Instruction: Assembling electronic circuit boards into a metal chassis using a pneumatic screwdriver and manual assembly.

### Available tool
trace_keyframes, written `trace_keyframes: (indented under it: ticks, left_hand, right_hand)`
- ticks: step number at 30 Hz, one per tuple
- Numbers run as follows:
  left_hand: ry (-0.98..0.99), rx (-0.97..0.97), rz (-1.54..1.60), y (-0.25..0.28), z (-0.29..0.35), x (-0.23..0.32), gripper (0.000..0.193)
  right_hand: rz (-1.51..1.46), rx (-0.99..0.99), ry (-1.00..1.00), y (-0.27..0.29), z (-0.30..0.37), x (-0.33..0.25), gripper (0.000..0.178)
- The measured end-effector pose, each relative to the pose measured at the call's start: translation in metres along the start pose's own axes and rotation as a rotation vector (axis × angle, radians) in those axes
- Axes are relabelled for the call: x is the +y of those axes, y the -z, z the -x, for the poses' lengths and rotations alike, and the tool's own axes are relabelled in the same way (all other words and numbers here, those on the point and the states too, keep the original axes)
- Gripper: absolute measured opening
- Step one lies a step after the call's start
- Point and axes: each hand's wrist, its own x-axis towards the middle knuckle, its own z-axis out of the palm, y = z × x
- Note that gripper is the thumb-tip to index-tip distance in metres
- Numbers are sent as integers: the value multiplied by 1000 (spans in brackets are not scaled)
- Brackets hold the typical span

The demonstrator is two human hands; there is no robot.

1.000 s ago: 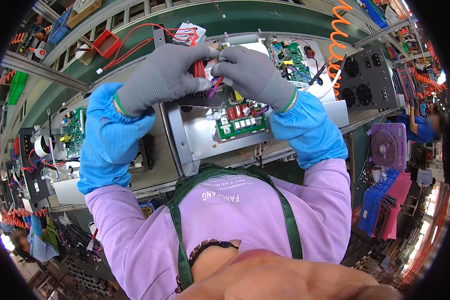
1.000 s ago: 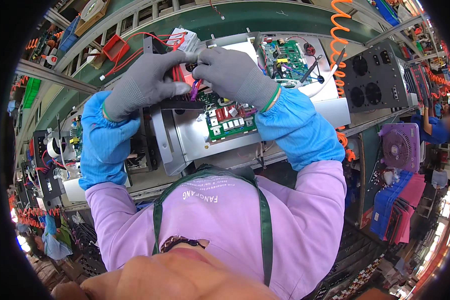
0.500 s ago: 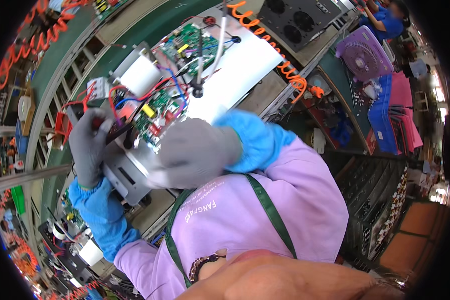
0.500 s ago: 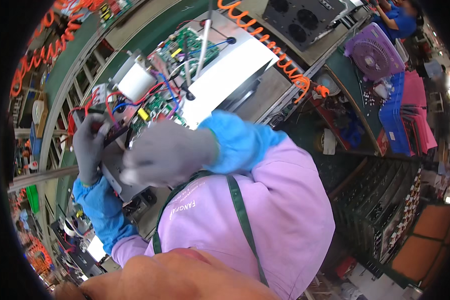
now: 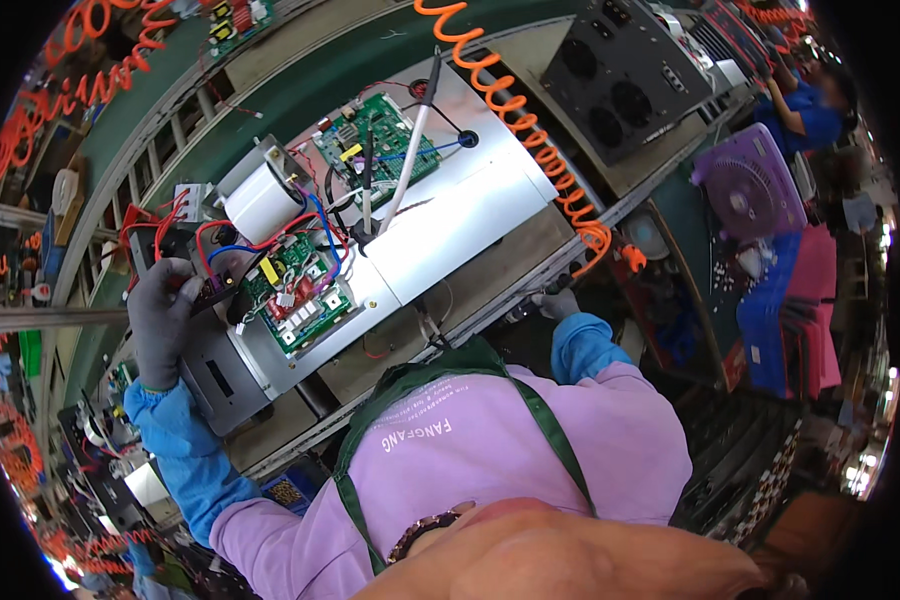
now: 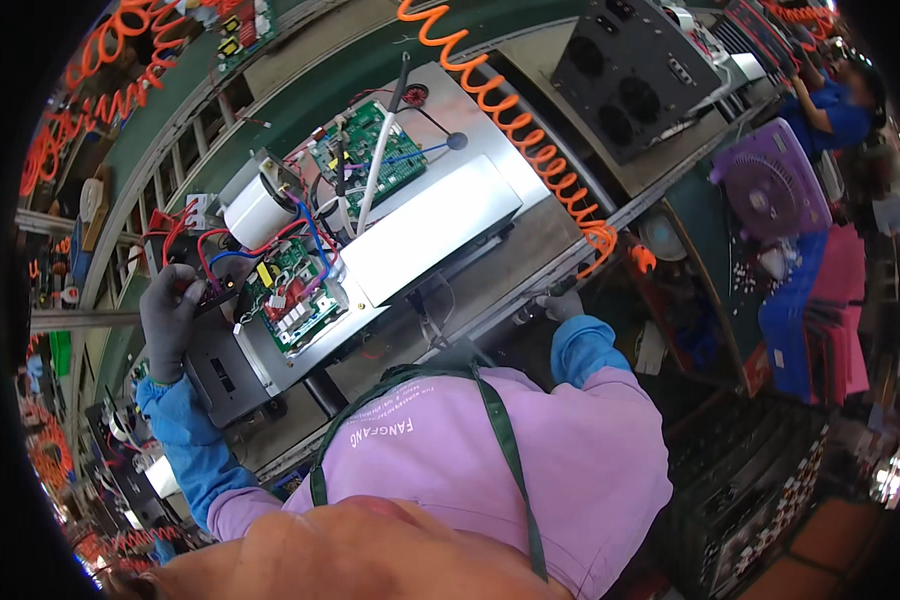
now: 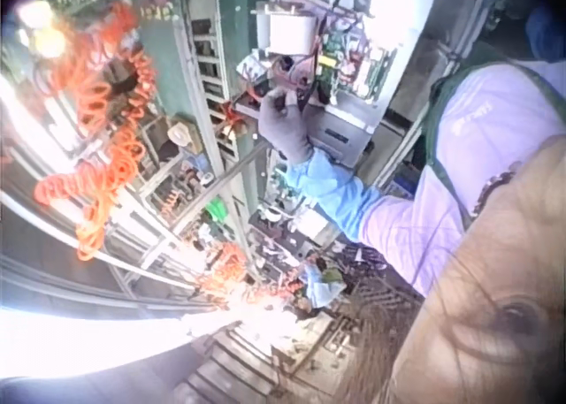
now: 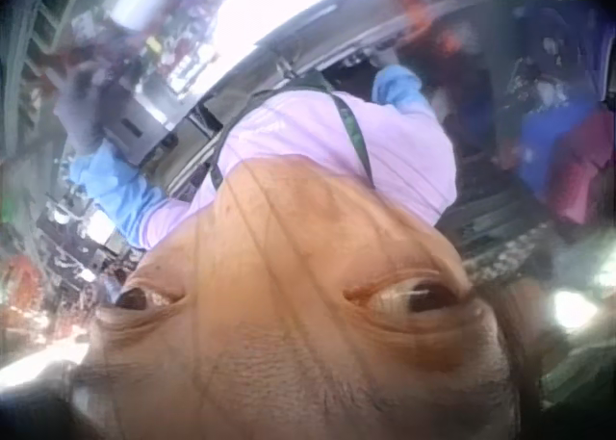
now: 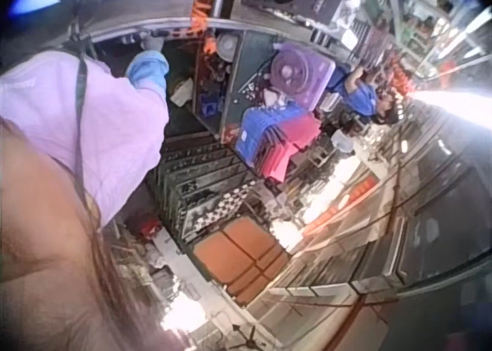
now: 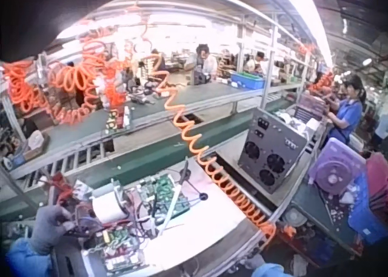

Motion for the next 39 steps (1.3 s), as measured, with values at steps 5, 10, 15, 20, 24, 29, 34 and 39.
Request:
trace_keyframes:
  ticks: [5,10,15,20,24,29,34,39]
  left_hand:
    - [10,-5,-46,4,4,8,18]
    - [-121,11,-48,4,2,3,20]
    - [-96,19,-61,7,6,0,19]
    - [-185,22,-70,5,-2,0,21]
    - [-140,17,-86,7,4,1,21]
    - [-204,58,-74,4,5,-1,17]
    - [-181,51,-41,7,9,5,16]
    - [-180,35,-63,7,7,5,17]
  right_hand:
    - [395,303,379,-5,8,8,42]
    - [652,172,423,-23,85,-73,39]
    - [398,-33,855,-15,198,-186,29]
    - [-118,-285,1100,-34,285,-272,27]
    - [-97,-273,1494,-75,303,-310,34]
    - [-64,-243,1634,-101,317,-331,30]
    - [85,-249,1563,-142,328,-345,32]
    - [222,-281,1718,-168,318,-354,32]
